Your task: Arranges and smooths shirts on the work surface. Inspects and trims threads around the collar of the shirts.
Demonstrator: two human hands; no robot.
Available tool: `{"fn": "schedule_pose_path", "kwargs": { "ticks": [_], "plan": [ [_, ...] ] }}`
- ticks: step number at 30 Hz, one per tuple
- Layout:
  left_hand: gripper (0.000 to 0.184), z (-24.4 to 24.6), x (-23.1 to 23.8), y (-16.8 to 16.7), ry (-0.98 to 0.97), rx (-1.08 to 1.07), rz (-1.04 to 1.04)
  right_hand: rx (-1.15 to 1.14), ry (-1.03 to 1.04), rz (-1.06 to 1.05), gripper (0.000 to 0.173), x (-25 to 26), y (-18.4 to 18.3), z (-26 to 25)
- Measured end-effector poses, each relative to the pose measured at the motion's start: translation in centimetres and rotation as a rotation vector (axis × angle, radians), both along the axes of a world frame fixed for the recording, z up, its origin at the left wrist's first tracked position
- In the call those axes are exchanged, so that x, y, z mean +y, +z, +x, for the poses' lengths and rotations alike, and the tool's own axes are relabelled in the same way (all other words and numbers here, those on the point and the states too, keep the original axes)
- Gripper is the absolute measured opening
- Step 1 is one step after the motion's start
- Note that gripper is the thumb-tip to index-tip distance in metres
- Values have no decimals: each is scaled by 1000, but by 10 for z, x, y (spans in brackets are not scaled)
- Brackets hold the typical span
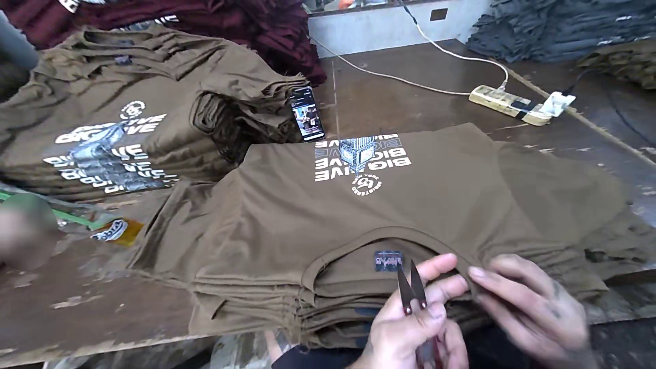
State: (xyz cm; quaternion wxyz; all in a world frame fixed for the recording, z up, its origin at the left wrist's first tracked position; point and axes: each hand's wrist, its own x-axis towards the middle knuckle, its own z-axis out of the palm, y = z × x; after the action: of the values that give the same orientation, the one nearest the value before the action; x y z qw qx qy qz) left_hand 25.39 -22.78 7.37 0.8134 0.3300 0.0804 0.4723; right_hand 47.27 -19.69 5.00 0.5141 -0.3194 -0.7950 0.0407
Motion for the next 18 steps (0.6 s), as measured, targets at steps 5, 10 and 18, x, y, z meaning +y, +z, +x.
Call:
{"fn": "schedule_pose_path", "kwargs": {
  "ticks": [5, 10, 18],
  "plan": [
    [54, -13, 13, 3, -101, 102, 65, 70, 19, 105, 14, 5, -11, -5],
    [54, -14, 16, 7, 13, 439, 414, 126, 205, -72, 22, -2, -2, -1],
    [61, -11, 18, 8, 53, 336, 418, 58, 605, -368, 26, -21, 13, 32]
  ]
}}
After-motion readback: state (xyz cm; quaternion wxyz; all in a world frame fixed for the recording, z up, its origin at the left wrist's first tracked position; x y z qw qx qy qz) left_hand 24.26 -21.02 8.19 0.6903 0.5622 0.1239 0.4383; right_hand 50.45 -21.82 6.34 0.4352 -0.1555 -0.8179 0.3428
